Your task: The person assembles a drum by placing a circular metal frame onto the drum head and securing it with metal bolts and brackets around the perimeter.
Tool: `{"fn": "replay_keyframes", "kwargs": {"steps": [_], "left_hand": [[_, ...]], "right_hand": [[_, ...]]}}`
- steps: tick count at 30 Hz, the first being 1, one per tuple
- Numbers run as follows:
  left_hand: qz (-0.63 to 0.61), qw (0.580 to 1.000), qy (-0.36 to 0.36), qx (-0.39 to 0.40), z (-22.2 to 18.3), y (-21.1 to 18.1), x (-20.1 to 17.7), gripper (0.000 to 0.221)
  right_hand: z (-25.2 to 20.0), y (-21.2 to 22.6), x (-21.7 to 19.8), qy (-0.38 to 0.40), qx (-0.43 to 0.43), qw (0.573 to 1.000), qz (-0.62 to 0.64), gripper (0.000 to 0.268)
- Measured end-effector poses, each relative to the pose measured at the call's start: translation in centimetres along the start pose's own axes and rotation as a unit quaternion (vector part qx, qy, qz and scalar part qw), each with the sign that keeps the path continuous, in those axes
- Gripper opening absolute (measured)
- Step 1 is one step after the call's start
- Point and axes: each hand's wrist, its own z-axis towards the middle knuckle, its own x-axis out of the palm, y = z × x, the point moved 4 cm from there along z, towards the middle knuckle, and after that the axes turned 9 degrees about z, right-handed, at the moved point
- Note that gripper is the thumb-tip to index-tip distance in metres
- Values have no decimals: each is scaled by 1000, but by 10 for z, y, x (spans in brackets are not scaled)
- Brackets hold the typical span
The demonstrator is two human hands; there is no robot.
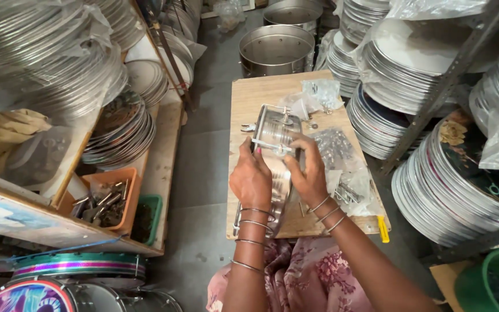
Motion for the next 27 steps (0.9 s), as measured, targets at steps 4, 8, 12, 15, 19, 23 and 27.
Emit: {"fn": "replay_keyframes", "kwargs": {"steps": [4,8,12,15,19,23,27], "left_hand": [[-2,1000,-19,24,0,-2,0,32],[-8,999,-37,30,1,-4,-1,32],[-11,1000,0,2,0,-2,-2,35],[-47,998,-28,23,-1,-5,-2,40],[-33,999,-30,27,-4,-6,2,40],[-30,999,-34,30,-2,-7,3,41],[-33,998,-37,30,-6,-4,7,41]], "right_hand": [[5,-18,3,-2,98,994,-53,11],[11,-14,1,7,118,992,-52,23],[-13,17,6,77,52,984,-150,51],[-17,11,14,128,77,954,-261,65],[9,-25,8,196,193,921,-275,59],[-11,2,-8,149,92,955,-238,67],[-25,11,-2,178,91,942,-269,67]]}}
